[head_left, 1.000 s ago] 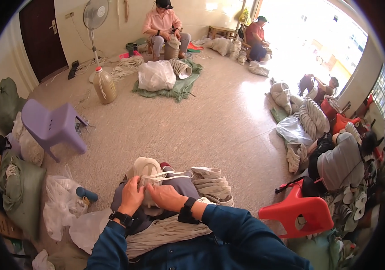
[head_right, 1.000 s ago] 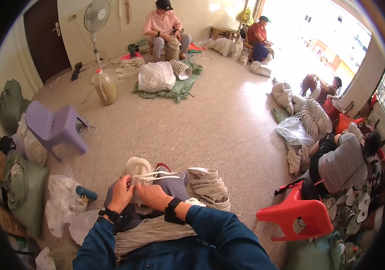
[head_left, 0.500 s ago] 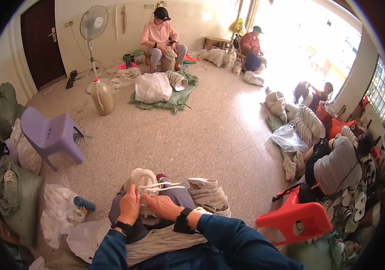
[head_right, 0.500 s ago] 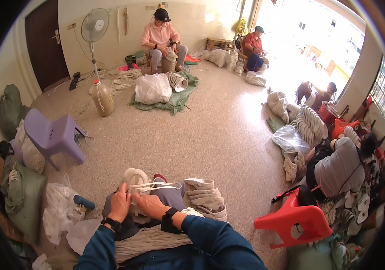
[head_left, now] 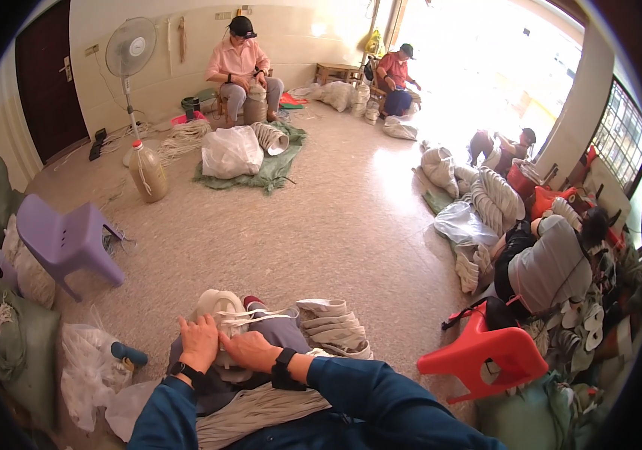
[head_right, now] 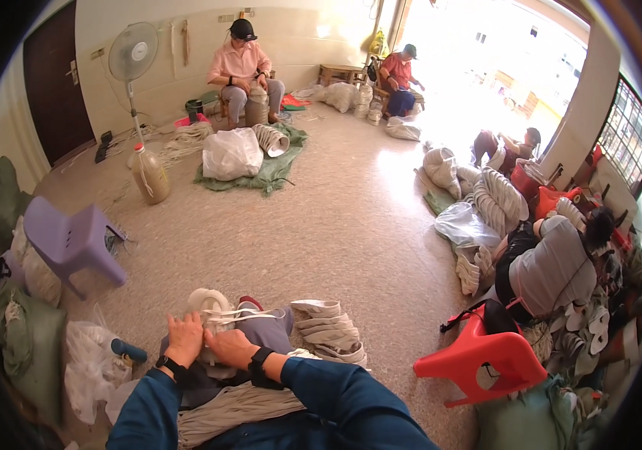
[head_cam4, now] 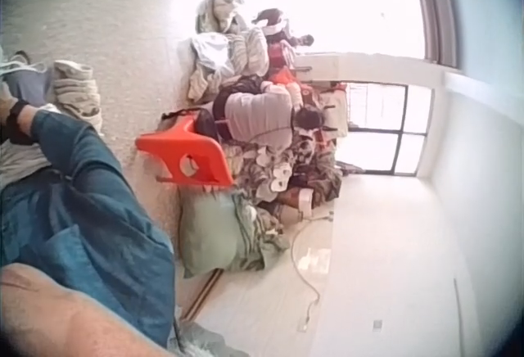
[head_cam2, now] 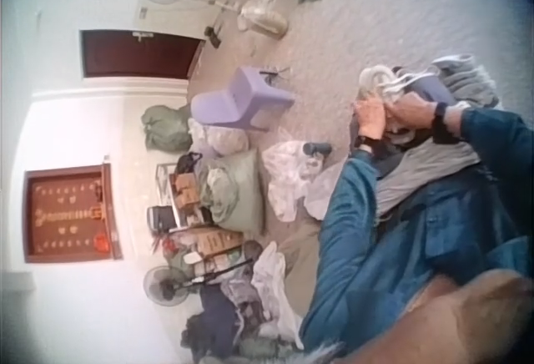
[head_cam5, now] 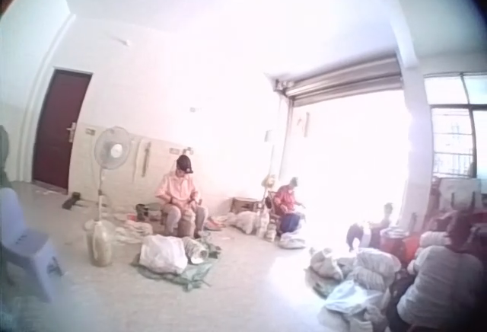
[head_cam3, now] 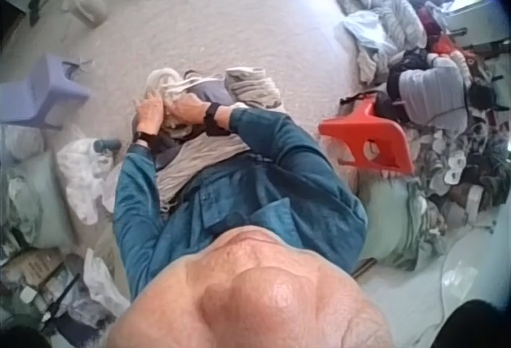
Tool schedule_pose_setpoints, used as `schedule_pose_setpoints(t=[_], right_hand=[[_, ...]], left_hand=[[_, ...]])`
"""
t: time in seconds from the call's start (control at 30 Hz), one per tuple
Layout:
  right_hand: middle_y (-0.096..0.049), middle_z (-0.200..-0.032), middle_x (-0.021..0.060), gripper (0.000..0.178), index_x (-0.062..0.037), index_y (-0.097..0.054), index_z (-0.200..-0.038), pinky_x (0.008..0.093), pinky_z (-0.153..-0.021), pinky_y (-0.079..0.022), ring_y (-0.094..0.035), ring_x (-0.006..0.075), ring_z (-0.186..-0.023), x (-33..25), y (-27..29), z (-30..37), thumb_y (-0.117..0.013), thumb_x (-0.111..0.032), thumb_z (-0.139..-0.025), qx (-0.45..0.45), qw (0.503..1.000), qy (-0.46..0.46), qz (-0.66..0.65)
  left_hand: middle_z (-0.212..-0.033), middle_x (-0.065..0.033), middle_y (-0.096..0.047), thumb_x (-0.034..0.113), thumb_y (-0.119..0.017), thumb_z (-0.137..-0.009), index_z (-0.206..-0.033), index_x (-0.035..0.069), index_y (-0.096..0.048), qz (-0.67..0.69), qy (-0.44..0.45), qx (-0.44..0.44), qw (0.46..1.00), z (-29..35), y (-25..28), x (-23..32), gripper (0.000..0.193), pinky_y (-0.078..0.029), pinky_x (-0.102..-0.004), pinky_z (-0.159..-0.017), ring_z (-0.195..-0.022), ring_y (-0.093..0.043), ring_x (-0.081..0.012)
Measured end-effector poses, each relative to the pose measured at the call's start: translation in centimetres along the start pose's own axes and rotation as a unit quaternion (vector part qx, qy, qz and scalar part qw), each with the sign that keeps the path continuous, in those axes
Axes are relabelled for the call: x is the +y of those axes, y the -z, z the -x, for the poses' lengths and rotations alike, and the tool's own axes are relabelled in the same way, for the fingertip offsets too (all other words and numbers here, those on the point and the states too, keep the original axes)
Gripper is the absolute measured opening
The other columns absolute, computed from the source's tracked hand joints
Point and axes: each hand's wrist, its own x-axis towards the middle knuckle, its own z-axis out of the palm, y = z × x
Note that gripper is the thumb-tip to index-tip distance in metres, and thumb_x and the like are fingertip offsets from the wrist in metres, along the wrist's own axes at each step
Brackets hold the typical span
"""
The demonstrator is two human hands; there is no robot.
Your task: Threading white straps through the holes of a cream-colored shoe.
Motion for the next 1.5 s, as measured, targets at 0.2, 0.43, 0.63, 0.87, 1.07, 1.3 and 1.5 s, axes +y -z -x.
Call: schedule_pose_setpoints(t=[0.2,0.43,0.63,0.87,1.07,1.3,1.5], right_hand=[[-0.066,-0.065,0.0087,0.043,0.0058,-0.053,-0.126,0.0372,-0.047,-0.049,-0.067,0.0248,-0.057,-0.1,-1.1,-0.3,-0.055,-0.016,-0.089,0.015,0.999,0.031,0.039],[-0.064,-0.067,0.0108,0.046,0.0064,-0.049,-0.125,0.0412,-0.046,-0.048,-0.065,0.0286,-0.056,0.0,-1.0,-0.3,-0.059,-0.016,-0.087,-0.01,0.999,0.025,0.021],[-0.065,-0.065,0.0107,0.043,0.0075,-0.051,-0.122,0.04,-0.044,-0.046,-0.065,0.0279,-0.055,0.1,-0.9,-0.6,-0.058,-0.017,-0.087,0.01,0.999,0.034,0.037],[-0.066,-0.066,0.013,0.028,0.0036,-0.058,-0.106,0.0424,-0.047,-0.049,-0.067,0.0302,-0.058,-0.3,-0.8,-0.5,-0.058,-0.017,-0.087,-0.019,0.999,0.034,0.024],[-0.067,-0.073,0.0183,0.02,0.0002,-0.06,-0.093,0.0467,-0.055,-0.052,-0.069,0.036,-0.067,1.2,-0.8,-2.8,-0.06,-0.019,-0.088,0.084,0.984,-0.025,-0.156],[-0.068,-0.073,0.0168,0.018,0.0001,-0.061,-0.088,0.0443,-0.054,-0.053,-0.07,0.0335,-0.066,-0.6,-1.3,-4.8,-0.059,-0.018,-0.09,0.047,0.994,-0.083,-0.045],[-0.069,-0.072,0.016,0.017,0.0001,-0.061,-0.087,0.043,-0.053,-0.053,-0.07,0.0306,-0.065,-0.9,-2.2,-4.9,-0.055,-0.016,-0.09,0.068,0.994,-0.081,0.013]], left_hand=[[-0.088,-0.0108,-0.066,0.018,-0.059,-0.088,-0.111,0.0,-0.058,-0.097,-0.035,0.038,0.994,0.0,-1.3,-0.5,0.03,-0.031,-0.065,-0.108,-0.082,-0.069,-0.0292],[-0.099,-0.0142,-0.069,0.02,-0.057,-0.092,-0.127,-0.007,-0.052,-0.077,-0.032,-0.019,0.996,0.1,-1.5,-0.4,0.044,-0.027,-0.0661,-0.111,-0.092,-0.07,-0.0296],[-0.093,-0.0123,-0.07,0.019,-0.058,-0.09,-0.115,-0.002,-0.056,-0.008,0.006,0.014,1.0,-0.7,-3.1,-0.5,0.032,-0.03,-0.0652,-0.11,-0.088,-0.071,-0.0283],[-0.092,-0.0135,-0.072,0.014,-0.056,-0.09,-0.095,0.002,-0.068,0.01,-0.037,-0.052,0.998,-0.3,-0.7,-0.3,0.018,-0.025,-0.0639,-0.113,-0.091,-0.071,-0.0289],[-0.095,-0.0105,-0.07,0.011,-0.055,-0.088,-0.092,0.009,-0.072,0.093,0.005,-0.037,0.995,-0.2,-1.4,-1.4,0.018,-0.023,-0.0663,-0.112,-0.099,-0.068,-0.0307],[-0.096,-0.0128,-0.069,0.012,-0.057,-0.083,-0.092,0.01,-0.07,0.261,0.051,-0.022,0.964,0.5,-1.4,-2.7,0.016,-0.026,-0.0664,-0.109,-0.1,-0.065,-0.0354],[-0.098,-0.0157,-0.069,0.017,-0.057,-0.086,-0.094,0.008,-0.069,0.286,0.042,-0.056,0.956,0.2,-0.9,-2.9,0.017,-0.035,-0.0632,-0.099,-0.1,-0.064,-0.0375]])
